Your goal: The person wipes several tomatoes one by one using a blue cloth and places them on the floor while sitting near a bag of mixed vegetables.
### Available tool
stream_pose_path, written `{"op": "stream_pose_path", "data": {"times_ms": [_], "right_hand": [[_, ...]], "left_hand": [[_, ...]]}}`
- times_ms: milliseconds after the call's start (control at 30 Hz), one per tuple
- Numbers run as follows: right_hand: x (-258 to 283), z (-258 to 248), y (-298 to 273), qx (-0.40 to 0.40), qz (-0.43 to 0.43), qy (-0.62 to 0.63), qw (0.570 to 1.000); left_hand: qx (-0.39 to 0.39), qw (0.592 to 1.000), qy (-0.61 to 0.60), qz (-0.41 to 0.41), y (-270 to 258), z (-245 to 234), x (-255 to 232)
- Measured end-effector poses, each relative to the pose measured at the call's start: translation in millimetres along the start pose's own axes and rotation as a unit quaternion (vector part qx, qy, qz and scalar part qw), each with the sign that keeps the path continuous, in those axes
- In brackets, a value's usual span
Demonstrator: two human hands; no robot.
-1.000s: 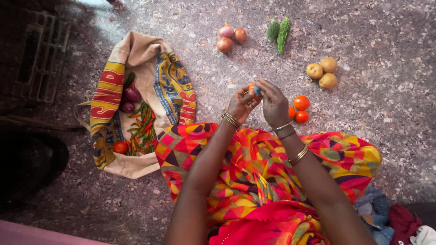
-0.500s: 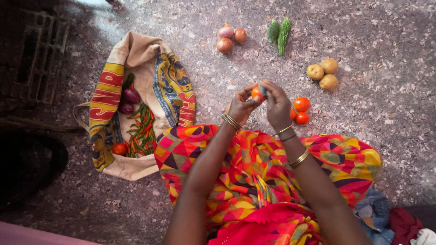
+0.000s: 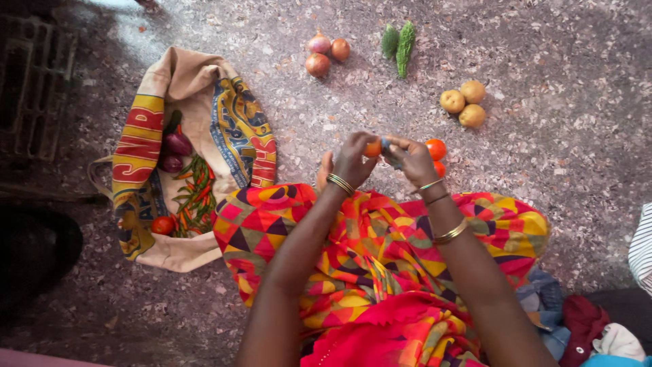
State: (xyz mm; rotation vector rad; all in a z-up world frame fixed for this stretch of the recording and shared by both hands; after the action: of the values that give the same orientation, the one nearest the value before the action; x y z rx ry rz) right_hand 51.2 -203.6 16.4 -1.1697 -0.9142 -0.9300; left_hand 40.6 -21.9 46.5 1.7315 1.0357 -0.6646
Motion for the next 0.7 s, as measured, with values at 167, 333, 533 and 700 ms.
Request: {"op": "stream_pose_path", "data": {"times_ms": [167, 333, 533, 700], "right_hand": [[92.0, -41.0, -31.5, 0.057, 0.004, 0.12, 0.991], [123.9, -81.9, -38.3, 0.049, -0.029, 0.163, 0.985], [93.4, -105.2, -36.2, 0.023, -0.012, 0.224, 0.974], [86.1, -129.1, -32.4, -0.025, -0.01, 0.255, 0.967]], "left_hand": [[-0.068, 0.81, -0.447, -0.374, -24.2, 40.3, 86.2], [0.024, 0.75, -0.487, -0.447, -25.9, 100.4, 120.1], [0.095, 0.925, -0.107, -0.351, -8.3, 183.0, 128.0], [0.148, 0.924, -0.02, -0.352, -10.3, 195.8, 121.3]]}}
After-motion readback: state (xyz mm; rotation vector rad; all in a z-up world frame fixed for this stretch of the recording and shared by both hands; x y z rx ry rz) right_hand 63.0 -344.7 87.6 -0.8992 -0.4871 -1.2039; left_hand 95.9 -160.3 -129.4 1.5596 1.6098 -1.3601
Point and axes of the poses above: each hand's wrist, its own y-axis towards the middle knuckle, its own z-axis out of the palm, x = y × z, the point moved 6 cm from there along y, towards the middle knuckle, and after that the axes turned 4 degrees about -y, right-handed, at the moved point
